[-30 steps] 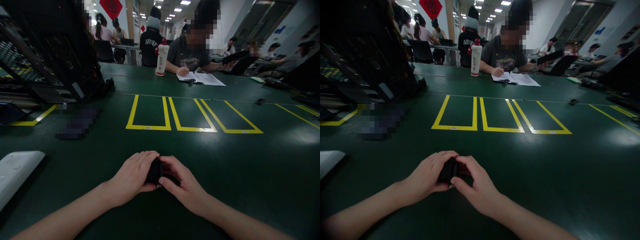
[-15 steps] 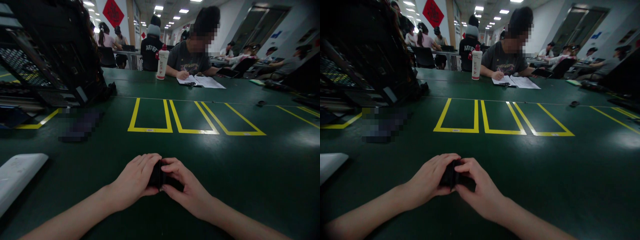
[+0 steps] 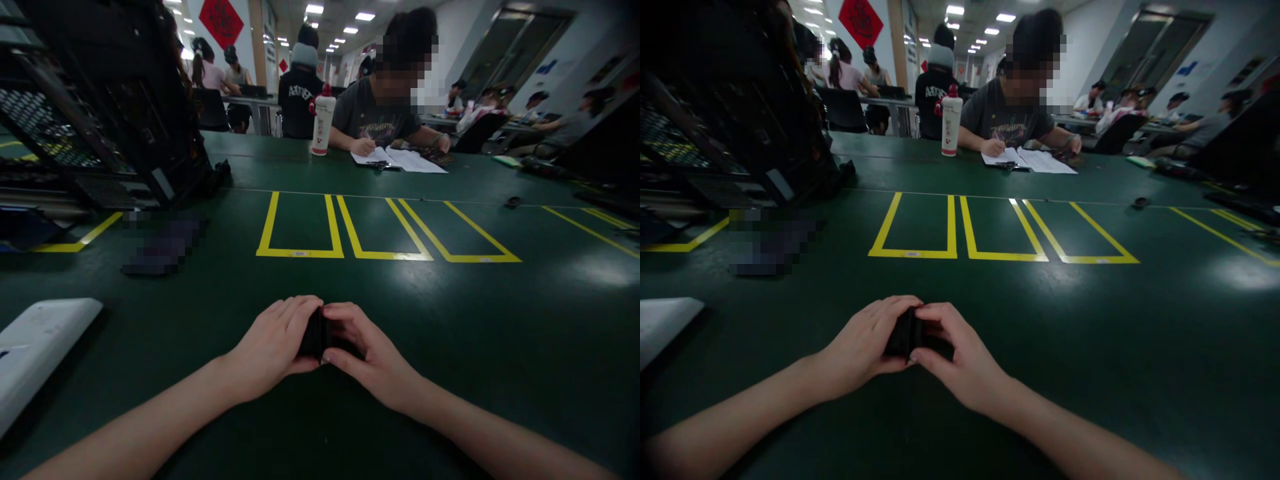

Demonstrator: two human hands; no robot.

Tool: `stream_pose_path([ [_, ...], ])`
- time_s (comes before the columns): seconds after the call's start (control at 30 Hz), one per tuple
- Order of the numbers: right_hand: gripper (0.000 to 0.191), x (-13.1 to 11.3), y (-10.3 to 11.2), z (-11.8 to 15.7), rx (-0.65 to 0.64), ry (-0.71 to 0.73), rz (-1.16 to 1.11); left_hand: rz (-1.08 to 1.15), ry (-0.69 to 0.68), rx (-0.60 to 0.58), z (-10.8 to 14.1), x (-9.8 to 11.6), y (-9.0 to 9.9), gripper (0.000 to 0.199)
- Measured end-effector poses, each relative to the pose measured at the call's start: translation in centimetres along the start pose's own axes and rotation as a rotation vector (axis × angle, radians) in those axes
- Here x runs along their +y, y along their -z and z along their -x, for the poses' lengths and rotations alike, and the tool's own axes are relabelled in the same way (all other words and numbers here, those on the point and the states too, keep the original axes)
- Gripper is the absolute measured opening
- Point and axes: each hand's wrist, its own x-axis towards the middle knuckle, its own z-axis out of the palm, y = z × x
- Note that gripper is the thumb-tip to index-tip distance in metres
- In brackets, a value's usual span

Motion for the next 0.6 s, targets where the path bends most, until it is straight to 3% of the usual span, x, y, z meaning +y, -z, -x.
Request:
stream_pose_path([
  [0.2,0.034,-0.3,0.45,-0.24,-0.089,-0.026,-0.057,-0.002,0.005,0.003,-0.05,-0.03,0.17,0.067],
  [0.3,0.024,-0.21,0.4,-0.35,-0.053,-0.03,-0.104,-0.004,-0.018,0.033,0.0,-0.08,0.05,0.066],
  [0.6,0.035,-0.39,0.27,-0.3,-0.055,-0.047,-0.022,0.022,0.003,0.025,-0.16,0.13,0.24,0.065],
])
